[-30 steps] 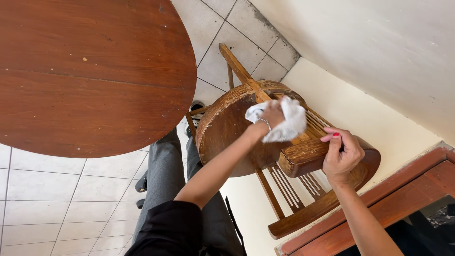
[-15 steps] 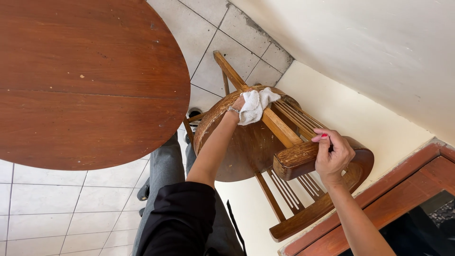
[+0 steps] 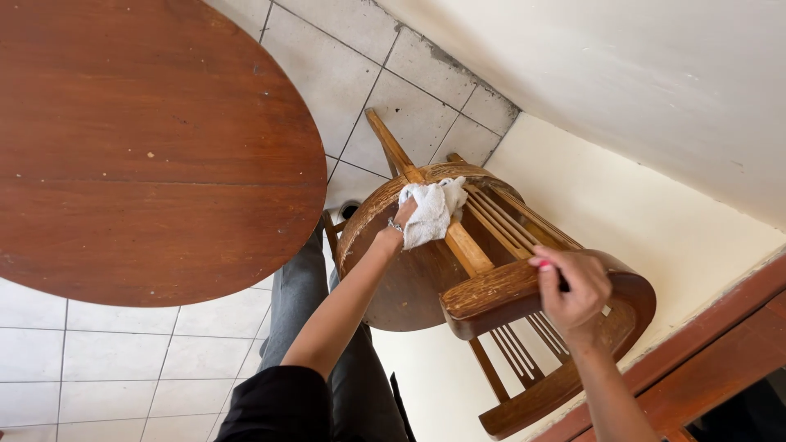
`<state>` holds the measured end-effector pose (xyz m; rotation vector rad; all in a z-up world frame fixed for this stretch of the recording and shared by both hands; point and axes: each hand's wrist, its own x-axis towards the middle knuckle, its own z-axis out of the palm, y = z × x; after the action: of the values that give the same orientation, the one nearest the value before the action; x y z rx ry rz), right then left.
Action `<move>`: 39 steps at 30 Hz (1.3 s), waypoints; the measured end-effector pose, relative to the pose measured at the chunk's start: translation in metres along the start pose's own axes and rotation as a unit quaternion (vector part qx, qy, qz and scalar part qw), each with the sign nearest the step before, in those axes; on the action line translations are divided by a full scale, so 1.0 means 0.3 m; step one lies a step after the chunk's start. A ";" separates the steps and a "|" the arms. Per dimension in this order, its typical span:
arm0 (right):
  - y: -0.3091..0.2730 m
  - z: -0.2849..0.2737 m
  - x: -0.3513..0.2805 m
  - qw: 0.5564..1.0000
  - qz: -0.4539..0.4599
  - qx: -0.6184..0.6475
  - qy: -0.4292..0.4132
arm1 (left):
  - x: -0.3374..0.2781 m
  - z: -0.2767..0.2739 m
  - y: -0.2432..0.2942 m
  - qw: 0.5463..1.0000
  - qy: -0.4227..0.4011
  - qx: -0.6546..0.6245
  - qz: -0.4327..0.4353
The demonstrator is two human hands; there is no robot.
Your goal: Wiping down wooden chairs and a table using a white cloth.
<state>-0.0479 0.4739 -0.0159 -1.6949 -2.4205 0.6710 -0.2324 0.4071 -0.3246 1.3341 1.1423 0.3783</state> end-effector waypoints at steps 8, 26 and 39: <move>0.058 -0.151 0.076 0.988 0.155 0.020 0.019 | 0.140 0.120 0.243 0.955 -0.250 -0.162 0.011; 0.102 -0.169 0.073 0.992 -0.091 -0.087 -0.032 | 0.203 0.048 0.427 0.717 -0.381 -0.566 -0.145; 0.089 -0.154 0.064 0.993 -0.069 -0.094 -0.022 | 0.286 -0.092 0.405 0.938 -0.315 0.066 0.128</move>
<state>-0.0164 0.5122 0.0114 -1.5699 -2.6768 0.4810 -0.1709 0.5226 -0.2490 1.5738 0.4640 0.0424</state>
